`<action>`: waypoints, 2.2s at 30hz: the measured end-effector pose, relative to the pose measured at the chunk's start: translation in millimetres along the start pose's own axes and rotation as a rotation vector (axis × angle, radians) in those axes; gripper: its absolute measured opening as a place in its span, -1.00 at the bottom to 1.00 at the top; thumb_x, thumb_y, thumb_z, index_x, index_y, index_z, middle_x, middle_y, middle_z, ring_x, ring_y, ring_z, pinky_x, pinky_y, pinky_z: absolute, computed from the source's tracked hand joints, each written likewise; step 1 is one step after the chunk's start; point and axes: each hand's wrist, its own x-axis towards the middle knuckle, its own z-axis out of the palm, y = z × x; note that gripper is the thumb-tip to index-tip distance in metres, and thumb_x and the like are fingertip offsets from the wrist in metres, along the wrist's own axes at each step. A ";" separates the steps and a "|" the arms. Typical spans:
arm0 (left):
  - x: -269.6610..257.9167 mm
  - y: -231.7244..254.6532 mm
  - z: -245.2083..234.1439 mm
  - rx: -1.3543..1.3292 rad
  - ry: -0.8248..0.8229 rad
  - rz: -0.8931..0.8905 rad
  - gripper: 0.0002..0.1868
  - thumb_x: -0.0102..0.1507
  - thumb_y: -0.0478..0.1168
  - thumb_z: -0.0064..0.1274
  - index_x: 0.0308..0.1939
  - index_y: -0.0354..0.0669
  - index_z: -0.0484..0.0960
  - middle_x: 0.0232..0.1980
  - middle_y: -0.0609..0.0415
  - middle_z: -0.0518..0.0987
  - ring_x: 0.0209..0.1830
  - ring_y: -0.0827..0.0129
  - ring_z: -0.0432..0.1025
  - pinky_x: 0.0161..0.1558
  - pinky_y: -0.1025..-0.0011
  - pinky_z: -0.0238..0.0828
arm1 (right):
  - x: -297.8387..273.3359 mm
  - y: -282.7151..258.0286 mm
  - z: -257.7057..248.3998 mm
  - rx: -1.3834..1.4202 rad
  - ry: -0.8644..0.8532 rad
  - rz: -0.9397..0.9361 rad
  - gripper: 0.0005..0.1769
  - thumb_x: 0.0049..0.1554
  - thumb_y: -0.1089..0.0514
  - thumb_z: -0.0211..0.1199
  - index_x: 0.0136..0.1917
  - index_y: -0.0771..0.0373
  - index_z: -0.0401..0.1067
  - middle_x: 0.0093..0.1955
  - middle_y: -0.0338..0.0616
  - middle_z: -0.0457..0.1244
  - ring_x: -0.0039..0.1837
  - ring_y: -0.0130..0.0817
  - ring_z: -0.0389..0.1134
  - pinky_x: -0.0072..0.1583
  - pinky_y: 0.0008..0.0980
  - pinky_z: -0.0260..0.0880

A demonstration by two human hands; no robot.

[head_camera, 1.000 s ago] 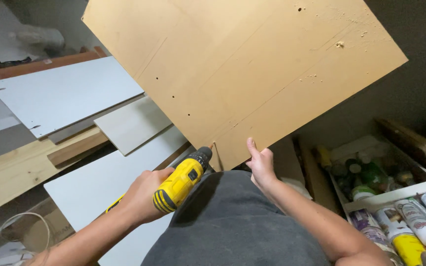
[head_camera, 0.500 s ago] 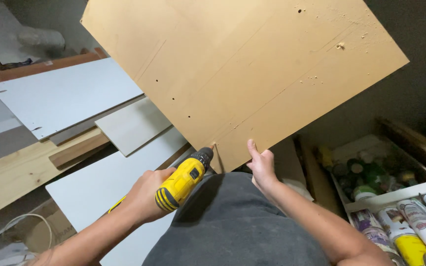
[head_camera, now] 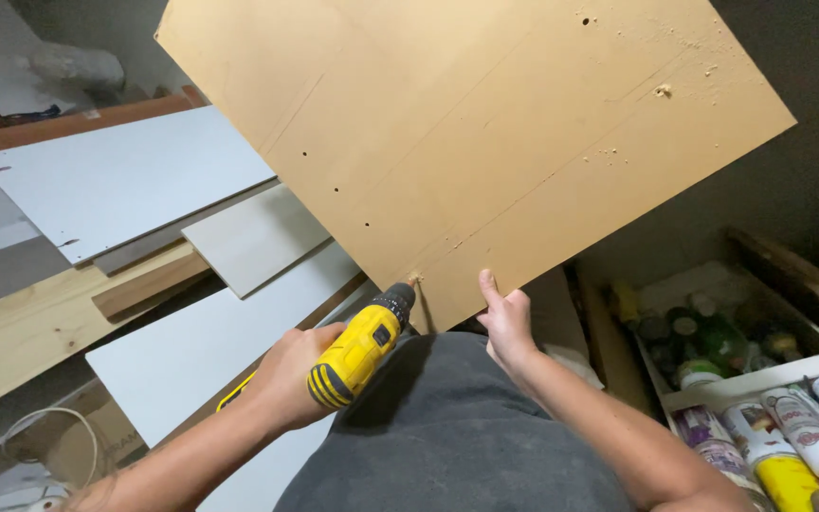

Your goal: Drilling a series of holes into a wooden panel using a power drill in a workshop

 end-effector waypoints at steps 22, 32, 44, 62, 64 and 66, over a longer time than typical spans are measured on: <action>-43.3 -0.4 -33.1 -0.069 -0.103 -0.192 -0.87 0.15 -0.09 0.00 -0.22 0.18 0.52 -0.43 0.11 0.64 -0.46 0.22 0.43 -0.38 0.32 0.28 | 1.8 -1.4 -17.3 -0.263 -0.057 -0.229 -0.15 0.11 -0.15 0.47 -0.46 -0.01 -0.26 -0.46 -0.40 -0.28 -0.39 -0.55 -0.22 -0.38 -0.35 0.19; -42.7 -83.9 -18.0 -0.455 0.109 -0.164 -0.74 0.04 -0.33 0.28 -0.21 0.08 0.75 -0.47 0.17 0.55 -0.42 0.40 0.29 -0.31 0.42 0.30 | 38.6 -74.3 -120.8 -0.998 0.000 -0.337 -0.14 0.09 -0.37 0.40 -0.48 0.00 -0.22 -0.50 -0.41 -0.27 -0.38 -0.48 -0.32 -0.30 -0.21 -0.39; -5.6 -43.0 -24.5 -0.299 0.056 0.049 -0.75 0.05 -0.16 0.28 -0.20 0.16 0.64 -0.40 0.20 0.70 -0.45 0.33 0.44 -0.38 0.35 0.34 | 14.9 -106.1 -126.3 -0.312 -0.043 -0.331 -0.66 0.22 0.10 0.33 0.17 0.38 0.53 0.21 -0.14 0.40 0.14 -0.38 0.41 0.16 -0.33 0.48; -6.4 19.2 -49.5 -0.147 -0.029 -0.167 -0.77 0.08 -0.16 0.16 -0.18 0.23 0.64 -0.45 0.15 0.62 -0.52 0.28 0.33 -0.46 0.32 0.27 | 14.3 -95.9 -106.5 -0.040 0.049 -0.356 -0.85 0.10 0.20 0.45 -0.06 0.28 0.57 0.08 -0.21 0.43 0.06 -0.42 0.45 0.11 -0.35 0.56; -7.5 26.8 -50.8 -0.144 -0.044 -0.199 -0.79 0.09 -0.17 0.16 -0.19 0.21 0.63 -0.44 0.13 0.62 -0.51 0.26 0.34 -0.45 0.31 0.26 | 20.0 -88.4 -108.7 0.055 0.037 -0.296 -0.73 0.09 0.19 0.42 0.08 0.25 0.55 0.16 -0.16 0.43 0.14 -0.33 0.47 0.19 -0.24 0.56; -9.4 30.2 -51.5 -0.145 -0.046 -0.241 -0.80 0.10 -0.17 0.15 -0.20 0.19 0.63 -0.43 0.11 0.62 -0.50 0.25 0.35 -0.45 0.30 0.24 | 29.4 -76.3 -113.1 0.153 0.010 -0.238 -0.58 0.08 0.18 0.39 0.22 0.22 0.53 0.24 -0.11 0.43 0.22 -0.24 0.49 0.27 -0.12 0.56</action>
